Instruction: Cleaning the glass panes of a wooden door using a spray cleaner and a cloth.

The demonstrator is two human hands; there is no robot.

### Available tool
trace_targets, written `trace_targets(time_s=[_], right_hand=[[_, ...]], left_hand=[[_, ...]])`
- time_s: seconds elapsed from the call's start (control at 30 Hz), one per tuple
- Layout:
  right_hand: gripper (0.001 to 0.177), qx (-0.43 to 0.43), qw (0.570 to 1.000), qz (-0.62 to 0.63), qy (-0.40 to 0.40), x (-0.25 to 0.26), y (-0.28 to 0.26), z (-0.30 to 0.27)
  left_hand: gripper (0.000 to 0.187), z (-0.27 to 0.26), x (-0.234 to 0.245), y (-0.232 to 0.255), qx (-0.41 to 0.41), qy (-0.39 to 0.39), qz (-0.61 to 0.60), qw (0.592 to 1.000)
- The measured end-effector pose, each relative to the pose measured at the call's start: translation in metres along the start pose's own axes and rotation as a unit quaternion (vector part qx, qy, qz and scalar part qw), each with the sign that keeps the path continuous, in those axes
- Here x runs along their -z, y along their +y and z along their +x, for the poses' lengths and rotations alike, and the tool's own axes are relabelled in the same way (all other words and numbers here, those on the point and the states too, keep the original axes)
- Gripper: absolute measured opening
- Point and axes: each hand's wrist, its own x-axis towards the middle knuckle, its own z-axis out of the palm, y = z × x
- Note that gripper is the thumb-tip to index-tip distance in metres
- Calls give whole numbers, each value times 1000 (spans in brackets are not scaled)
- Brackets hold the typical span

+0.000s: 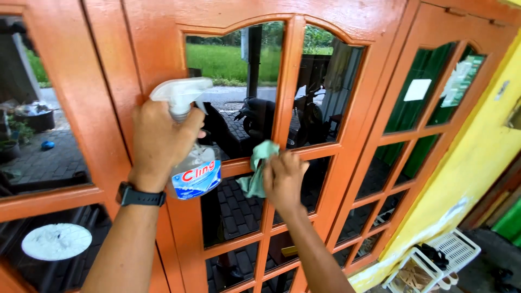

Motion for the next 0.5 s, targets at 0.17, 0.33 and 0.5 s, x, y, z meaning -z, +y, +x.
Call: trace_targets(time_s=[0.17, 0.33, 0.5], right_hand=[[13, 58, 994, -18, 95, 23, 5, 144], [18, 116, 975, -2, 190, 3, 18, 254], [20, 58, 965, -135, 217, -30, 17, 212]], left_hand=[[30, 3, -2, -6, 1, -3, 20, 1000], [31, 3, -1, -9, 27, 0, 25, 999], [31, 3, -1, -5, 20, -2, 2, 1000]])
